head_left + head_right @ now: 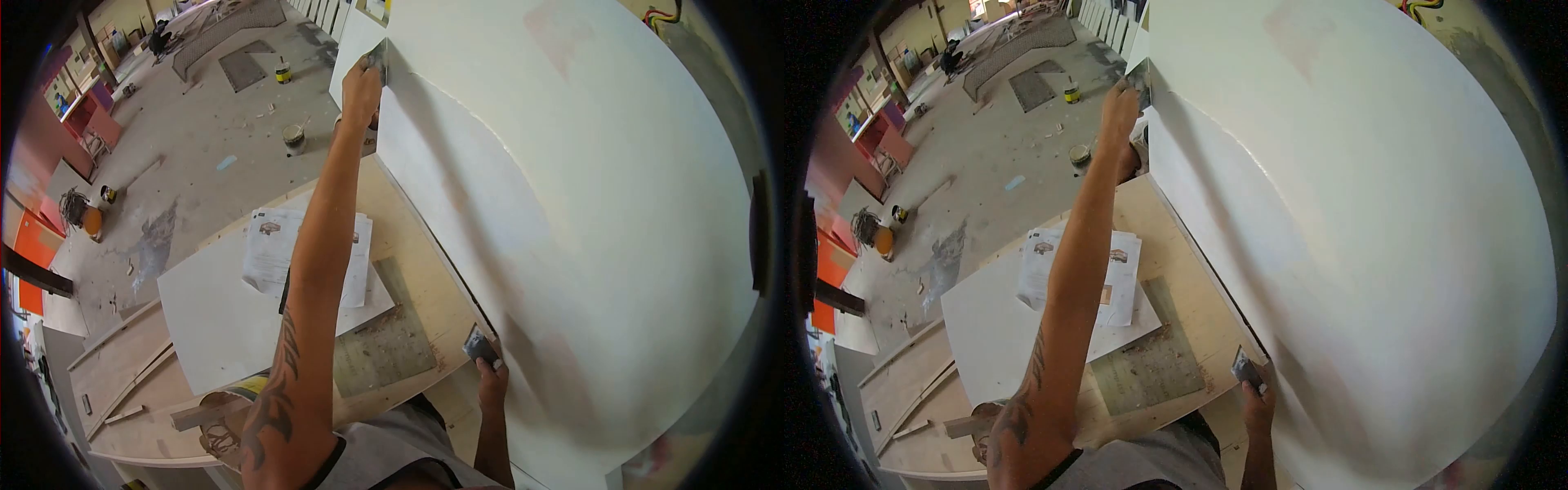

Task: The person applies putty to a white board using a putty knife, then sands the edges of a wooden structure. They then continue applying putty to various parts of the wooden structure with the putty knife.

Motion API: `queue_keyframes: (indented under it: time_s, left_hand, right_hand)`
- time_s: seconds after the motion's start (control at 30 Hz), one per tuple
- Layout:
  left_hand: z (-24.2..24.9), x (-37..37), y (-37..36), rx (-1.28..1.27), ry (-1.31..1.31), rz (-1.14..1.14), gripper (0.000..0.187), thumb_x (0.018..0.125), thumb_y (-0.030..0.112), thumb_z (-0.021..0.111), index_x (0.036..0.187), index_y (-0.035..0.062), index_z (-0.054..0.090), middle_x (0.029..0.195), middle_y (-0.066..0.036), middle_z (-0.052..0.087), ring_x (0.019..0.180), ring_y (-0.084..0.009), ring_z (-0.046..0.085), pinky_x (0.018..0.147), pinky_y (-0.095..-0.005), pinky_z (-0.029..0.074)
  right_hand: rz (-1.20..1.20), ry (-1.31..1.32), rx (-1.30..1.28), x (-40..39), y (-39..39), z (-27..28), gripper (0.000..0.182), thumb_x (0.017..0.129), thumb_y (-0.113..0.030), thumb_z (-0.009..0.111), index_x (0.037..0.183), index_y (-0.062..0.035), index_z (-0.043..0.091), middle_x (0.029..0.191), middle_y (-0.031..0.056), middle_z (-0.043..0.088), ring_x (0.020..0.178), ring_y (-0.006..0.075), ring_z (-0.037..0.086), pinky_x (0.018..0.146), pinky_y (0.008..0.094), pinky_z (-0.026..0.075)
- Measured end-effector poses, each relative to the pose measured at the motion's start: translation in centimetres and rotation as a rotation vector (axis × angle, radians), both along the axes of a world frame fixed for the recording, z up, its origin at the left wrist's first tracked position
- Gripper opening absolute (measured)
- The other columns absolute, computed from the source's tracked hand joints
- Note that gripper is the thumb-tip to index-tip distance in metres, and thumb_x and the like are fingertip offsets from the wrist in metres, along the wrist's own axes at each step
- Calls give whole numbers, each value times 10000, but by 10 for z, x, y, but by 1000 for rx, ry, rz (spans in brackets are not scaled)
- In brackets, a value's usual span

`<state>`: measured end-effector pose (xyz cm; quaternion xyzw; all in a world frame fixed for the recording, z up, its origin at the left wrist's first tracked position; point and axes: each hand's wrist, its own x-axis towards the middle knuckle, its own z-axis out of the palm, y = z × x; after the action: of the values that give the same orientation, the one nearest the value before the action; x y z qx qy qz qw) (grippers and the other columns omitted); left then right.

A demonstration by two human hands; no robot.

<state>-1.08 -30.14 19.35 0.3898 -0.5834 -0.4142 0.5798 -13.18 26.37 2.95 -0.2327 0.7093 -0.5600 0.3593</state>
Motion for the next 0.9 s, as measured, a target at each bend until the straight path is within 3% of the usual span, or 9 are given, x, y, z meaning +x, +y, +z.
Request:
queue_keyframes:
  time_s: [0.17,0.23,0.47,0.6,0.73,0.9]
  left_hand:
    - [4,-3,8,77,14,8,461,845,169,420,1228,-4,610,944,-221,672,827,-297,630,786,-385,486]
    - [5,-4,8,119,11,-10,469,851,174,417,1244,1,604,960,-216,672,828,-297,627,791,-386,486]
    - [3,-14,10,52,-6,46,472,859,183,444,1278,30,598,1142,-220,652,1094,-354,603,960,-372,440]
    - [13,-23,42,-61,17,43,467,864,143,444,1297,41,584,1243,-219,598,1153,-370,570,1003,-387,423]
    - [12,-32,78,-291,-51,59,471,860,114,466,1319,48,550,1211,-226,582,1122,-401,558,980,-422,433]
    - [34,-43,157,-346,-114,7,471,876,96,474,1345,75,519,1229,-151,556,1108,-330,551,948,-395,455]
  right_hand:
    - [-9,9,35,3,1,3,377,852,-9,540,1227,6,582,1094,62,607,1045,172,555,971,303,406]
    - [-38,25,3,5,1,9,337,853,-38,591,1180,40,605,1099,59,624,1000,164,575,919,289,433]
    - [-42,36,-9,6,7,8,311,842,-39,592,1143,32,609,1077,54,624,1007,166,571,932,293,421]
    - [-43,25,0,1,9,-1,324,848,-54,611,1158,39,612,1062,68,632,982,167,581,904,297,439]
    - [-56,31,35,4,14,-4,339,851,-66,634,1168,51,612,1066,68,637,974,166,589,891,295,447]
    - [-33,-28,-54,4,19,-16,365,859,-57,636,1203,58,592,1084,69,632,989,167,588,901,289,439]
